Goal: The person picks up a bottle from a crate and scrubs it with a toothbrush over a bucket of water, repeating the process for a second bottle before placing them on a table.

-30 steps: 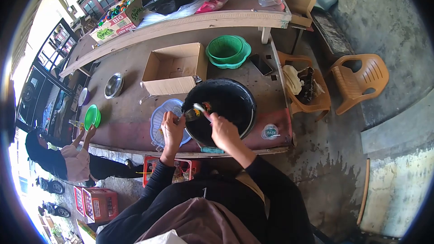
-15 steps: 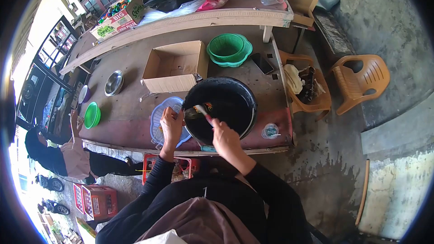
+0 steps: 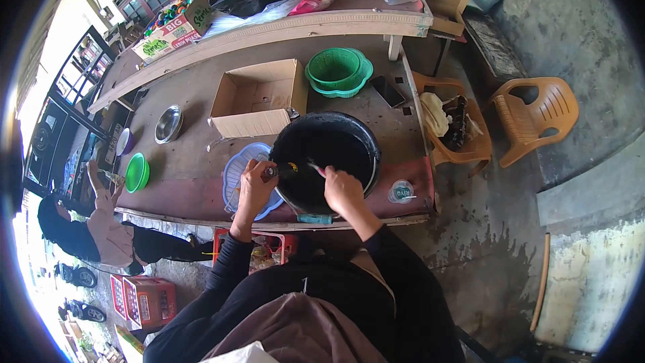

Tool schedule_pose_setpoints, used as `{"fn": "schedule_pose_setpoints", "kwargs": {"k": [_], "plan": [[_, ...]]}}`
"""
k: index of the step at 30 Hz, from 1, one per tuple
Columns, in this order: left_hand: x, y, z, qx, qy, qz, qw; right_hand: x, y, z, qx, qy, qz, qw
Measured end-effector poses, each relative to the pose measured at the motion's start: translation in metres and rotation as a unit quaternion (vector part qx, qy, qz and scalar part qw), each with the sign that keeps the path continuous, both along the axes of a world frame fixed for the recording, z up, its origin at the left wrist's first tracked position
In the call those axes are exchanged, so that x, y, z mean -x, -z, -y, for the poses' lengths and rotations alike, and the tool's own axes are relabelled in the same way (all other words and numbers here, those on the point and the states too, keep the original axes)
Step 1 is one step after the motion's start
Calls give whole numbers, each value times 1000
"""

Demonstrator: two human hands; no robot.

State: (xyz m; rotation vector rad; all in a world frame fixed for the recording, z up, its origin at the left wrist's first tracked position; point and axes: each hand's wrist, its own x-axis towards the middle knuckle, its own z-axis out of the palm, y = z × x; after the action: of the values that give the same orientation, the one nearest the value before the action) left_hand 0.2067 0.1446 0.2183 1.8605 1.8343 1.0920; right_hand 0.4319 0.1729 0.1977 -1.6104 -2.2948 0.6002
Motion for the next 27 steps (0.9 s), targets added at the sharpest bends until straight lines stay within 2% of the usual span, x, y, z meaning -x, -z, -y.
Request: {"fn": "schedule_pose_setpoints", "kwargs": {"k": [3, 7, 9, 10, 12, 14, 18, 20, 22, 23, 27], "plan": [[0, 2, -2, -14, -8, -25, 1000, 0, 11, -12, 19, 10, 30, 999], [4, 14, -6, -80, -19, -58, 995, 21, -10, 14, -8, -20, -94, 995], [2, 18, -7, -69, -29, -56, 996, 27, -15, 32, -18, -56, -160, 985], [0, 18, -6, -61, -35, -54, 996, 28, -16, 37, -45, -58, -153, 985], [-2, 18, -3, -27, -30, -44, 998, 24, -20, 29, -26, -22, -95, 995], [-4, 22, -3, -30, -40, -30, 998, 18, 6, 9, -14, 8, -81, 997], [-4, 25, -4, -49, -42, -39, 997, 25, -17, 34, -51, -62, -132, 988], [-5, 25, -5, -47, -49, -31, 997, 25, -21, 35, -36, -55, -117, 991], [-7, 26, -5, -63, -55, -36, 996, 18, -3, 15, -29, 8, -36, 999], [-8, 26, -5, -78, -62, -43, 994, 14, 9, 6, -6, 2, -74, 997], [-8, 26, -3, -106, -54, -38, 992, 29, -13, 36, -47, -59, -129, 989]]}}
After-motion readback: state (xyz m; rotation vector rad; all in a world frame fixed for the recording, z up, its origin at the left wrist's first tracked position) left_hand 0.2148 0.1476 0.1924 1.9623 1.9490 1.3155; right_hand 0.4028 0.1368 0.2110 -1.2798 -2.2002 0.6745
